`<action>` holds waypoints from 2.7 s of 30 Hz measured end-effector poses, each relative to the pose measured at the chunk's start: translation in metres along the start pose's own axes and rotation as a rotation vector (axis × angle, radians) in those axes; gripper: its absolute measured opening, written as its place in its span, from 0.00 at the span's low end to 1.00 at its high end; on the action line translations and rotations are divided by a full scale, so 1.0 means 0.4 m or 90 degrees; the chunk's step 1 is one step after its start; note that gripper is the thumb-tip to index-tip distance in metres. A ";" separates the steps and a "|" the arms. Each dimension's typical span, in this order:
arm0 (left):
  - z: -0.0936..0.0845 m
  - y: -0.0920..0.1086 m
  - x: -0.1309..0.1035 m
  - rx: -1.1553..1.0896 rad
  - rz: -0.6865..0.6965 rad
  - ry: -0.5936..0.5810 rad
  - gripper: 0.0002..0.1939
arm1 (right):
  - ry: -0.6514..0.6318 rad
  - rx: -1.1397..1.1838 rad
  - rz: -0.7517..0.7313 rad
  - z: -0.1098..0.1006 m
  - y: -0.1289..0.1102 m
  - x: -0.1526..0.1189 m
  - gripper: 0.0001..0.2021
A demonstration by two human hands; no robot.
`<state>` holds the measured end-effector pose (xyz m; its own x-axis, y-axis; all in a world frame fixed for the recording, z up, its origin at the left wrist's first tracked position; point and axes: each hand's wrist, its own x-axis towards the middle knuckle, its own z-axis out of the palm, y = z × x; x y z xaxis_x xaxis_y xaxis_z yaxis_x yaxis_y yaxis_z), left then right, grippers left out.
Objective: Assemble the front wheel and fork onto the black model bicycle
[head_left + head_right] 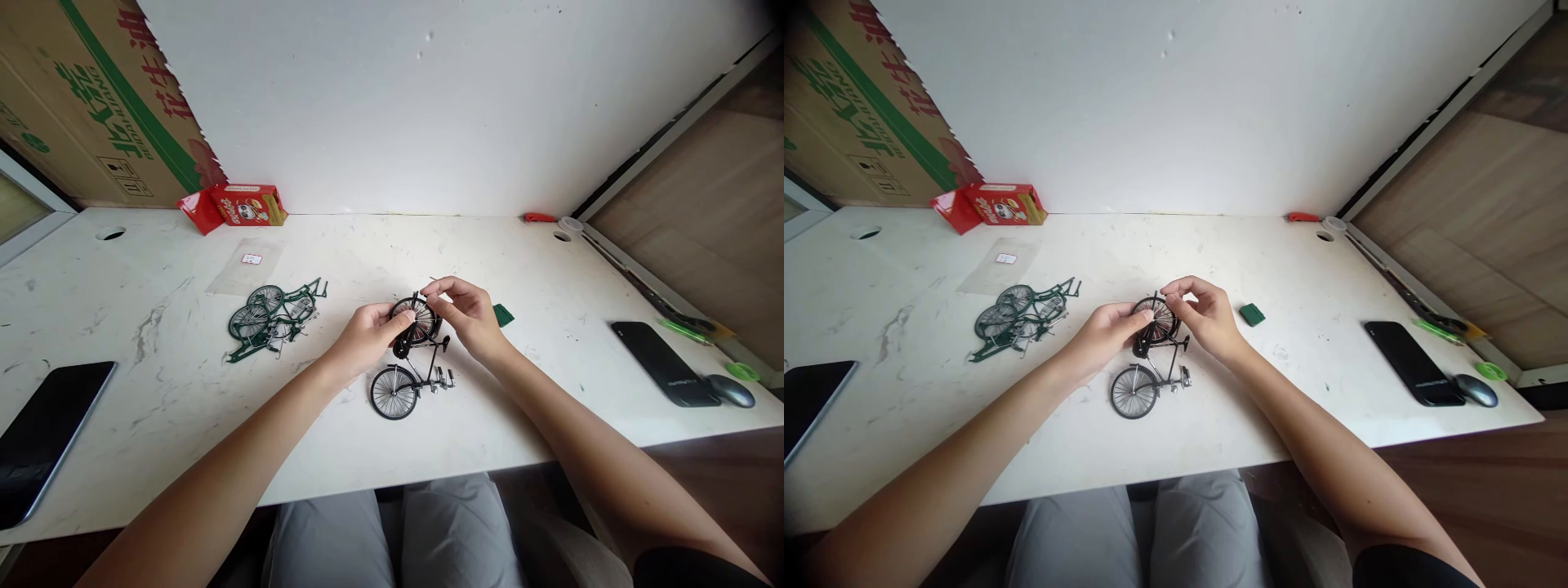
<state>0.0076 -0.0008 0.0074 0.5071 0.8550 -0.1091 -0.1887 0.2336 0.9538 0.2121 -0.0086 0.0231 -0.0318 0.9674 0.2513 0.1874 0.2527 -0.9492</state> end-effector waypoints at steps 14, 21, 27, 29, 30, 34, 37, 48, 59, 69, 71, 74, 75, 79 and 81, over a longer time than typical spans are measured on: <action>-0.125 0.069 0.036 -0.114 0.007 0.102 0.17 | -0.090 -0.363 -0.019 -0.086 0.069 0.051 0.15; -0.149 0.066 0.046 -0.108 -0.003 0.116 0.17 | -0.120 -0.379 -0.038 -0.074 0.070 0.043 0.15; -0.146 0.068 0.044 -0.109 -0.013 0.126 0.17 | -0.077 -0.410 -0.016 -0.069 0.084 0.045 0.13; -0.141 0.071 0.041 -0.108 -0.013 0.126 0.17 | -0.042 -0.425 -0.018 -0.074 0.083 0.048 0.14; -0.138 0.072 0.039 -0.108 -0.013 0.122 0.17 | -0.011 -0.437 -0.019 -0.079 0.083 0.050 0.14; -0.126 0.071 0.034 -0.108 -0.017 0.101 0.17 | 0.107 -0.529 0.002 -0.115 0.089 0.063 0.13; -0.121 0.067 0.032 -0.103 -0.023 0.095 0.17 | 0.110 -0.566 0.012 -0.138 0.098 0.069 0.12; -0.121 0.060 0.033 -0.095 -0.028 0.073 0.16 | -0.096 -0.510 -0.123 -0.094 0.100 0.057 0.11; -0.145 0.085 0.042 -0.135 0.032 0.202 0.11 | -0.181 -0.623 -0.183 -0.035 0.061 0.031 0.10; -0.131 0.053 0.040 -0.112 -0.023 0.129 0.14 | -0.178 -0.732 -0.203 -0.010 0.074 0.030 0.11; -0.118 0.047 0.037 -0.108 -0.035 0.096 0.14 | -0.156 -0.619 -0.187 -0.019 0.071 0.033 0.09; -0.096 0.038 0.032 -0.101 -0.060 0.047 0.15 | -0.069 -0.395 -0.137 -0.032 0.059 0.037 0.08; -0.089 0.035 0.029 -0.097 -0.069 0.034 0.16 | -0.042 -0.343 -0.132 -0.034 0.053 0.037 0.08; -0.061 0.026 0.019 -0.088 -0.078 0.004 0.16 | -0.019 -0.246 -0.163 -0.015 0.025 0.026 0.08; -0.049 0.026 0.014 -0.085 -0.084 -0.005 0.16 | -0.045 -0.228 -0.172 0.002 0.010 0.015 0.08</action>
<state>-0.0081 0.0154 0.0110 0.5417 0.8091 -0.2280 -0.2303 0.4037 0.8854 0.2118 -0.0019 0.0205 -0.1917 0.8691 0.4559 0.4908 0.4872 -0.7223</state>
